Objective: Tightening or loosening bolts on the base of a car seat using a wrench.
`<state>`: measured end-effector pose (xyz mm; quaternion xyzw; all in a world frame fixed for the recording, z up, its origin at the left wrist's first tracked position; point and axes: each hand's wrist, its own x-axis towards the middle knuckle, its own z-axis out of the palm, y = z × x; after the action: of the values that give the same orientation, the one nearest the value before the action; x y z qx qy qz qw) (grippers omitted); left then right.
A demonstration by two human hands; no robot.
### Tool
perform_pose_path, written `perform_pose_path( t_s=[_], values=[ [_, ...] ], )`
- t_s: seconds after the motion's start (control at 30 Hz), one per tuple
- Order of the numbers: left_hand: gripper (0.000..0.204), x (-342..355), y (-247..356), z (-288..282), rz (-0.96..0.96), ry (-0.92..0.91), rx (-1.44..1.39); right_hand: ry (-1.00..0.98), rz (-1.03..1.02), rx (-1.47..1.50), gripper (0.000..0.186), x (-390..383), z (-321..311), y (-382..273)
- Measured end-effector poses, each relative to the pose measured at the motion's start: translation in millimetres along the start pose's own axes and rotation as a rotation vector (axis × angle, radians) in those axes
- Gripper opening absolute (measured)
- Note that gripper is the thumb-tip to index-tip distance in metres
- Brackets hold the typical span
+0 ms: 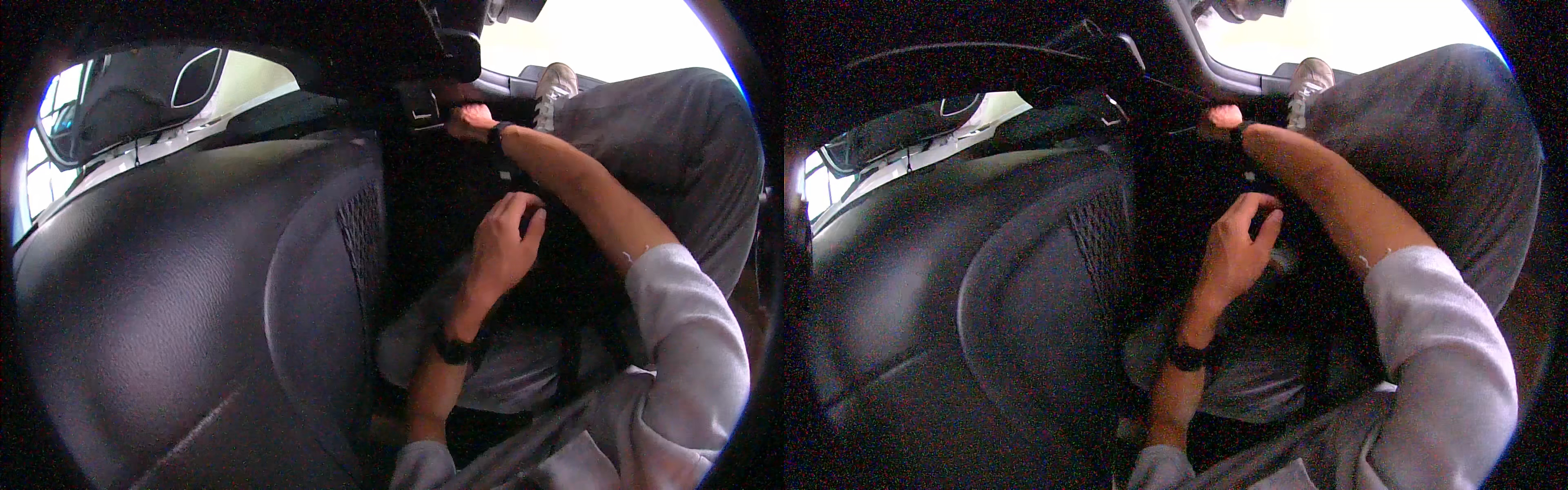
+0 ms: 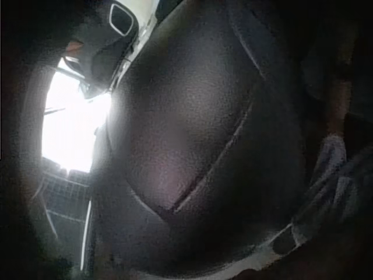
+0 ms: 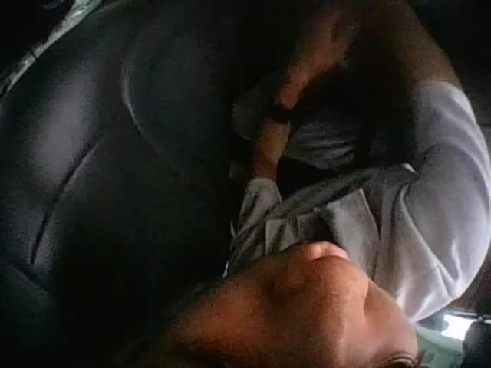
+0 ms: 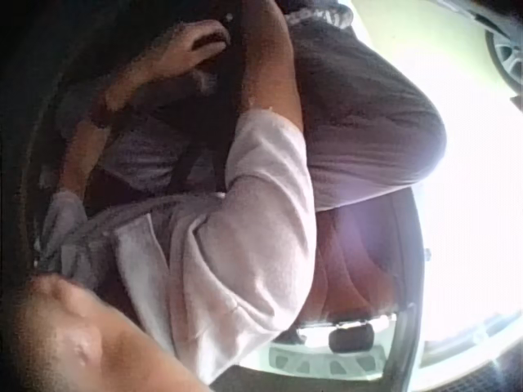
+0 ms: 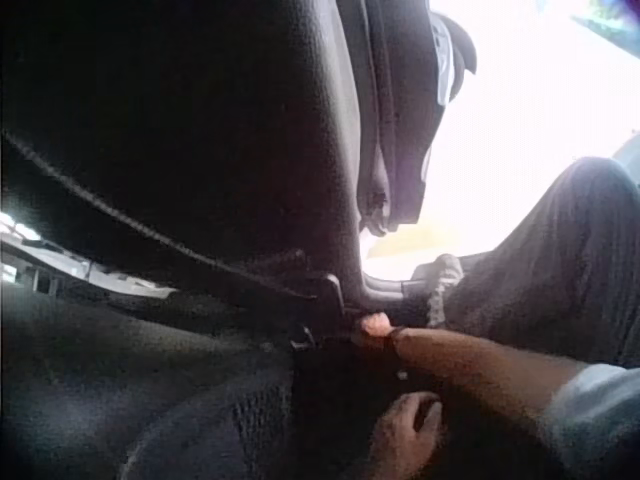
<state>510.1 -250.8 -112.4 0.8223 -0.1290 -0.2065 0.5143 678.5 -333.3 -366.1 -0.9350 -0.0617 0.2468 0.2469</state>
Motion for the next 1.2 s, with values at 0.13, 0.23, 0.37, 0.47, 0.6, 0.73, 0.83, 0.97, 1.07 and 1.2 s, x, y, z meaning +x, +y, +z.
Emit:
perform_pose_path(
  t_s=[0.13,0.23,0.37,0.47,0.6,0.73,0.83,0.97,1.07,1.2],
  values=[
    [0.017,-6,-3,-4,-0.029,0.010,0.008,0.194,-0.070,-0.215,0.023,2,13,-23],
    [0.018,-6,3,-5,-0.031,-0.009,0.005,0.248,-0.128,-0.300,0.022,-1,19,-11],
    [0.019,-8,-4,-9,-0.068,0.009,0.021,0.217,-0.125,-0.217,0.023,-10,25,-15],
    [0.019,-5,-8,-10,-0.073,0.038,-0.007,0.274,0.023,-0.237,0.023,-14,31,-16],
    [0.019,-5,-5,-12,-0.043,0.032,0.003,0.413,-0.019,-0.042,0.023,-26,41,-13],
    [0.019,-5,-3,-10,-0.026,0.029,-0.024,0.399,-0.039,-0.062,0.027,-34,35,-5],
    [0.020,-8,-5,-21,-0.039,0.054,0.009,0.314,0.016,-0.020,0.033,-38,22,-27],
    [0.020,-7,-1,-21,-0.052,0.024,0.025,0.175,0.147,0.242,0.039,-51,39,-24],
    [0.020,-7,1,-20,-0.045,0.015,0.047,-0.012,0.172,0.307,0.037,-51,64,-17],
    [0.020,-6,-5,-15,-0.023,0.034,0.053,-0.088,0.281,0.371,0.039,-42,109,-23]
  ],
)
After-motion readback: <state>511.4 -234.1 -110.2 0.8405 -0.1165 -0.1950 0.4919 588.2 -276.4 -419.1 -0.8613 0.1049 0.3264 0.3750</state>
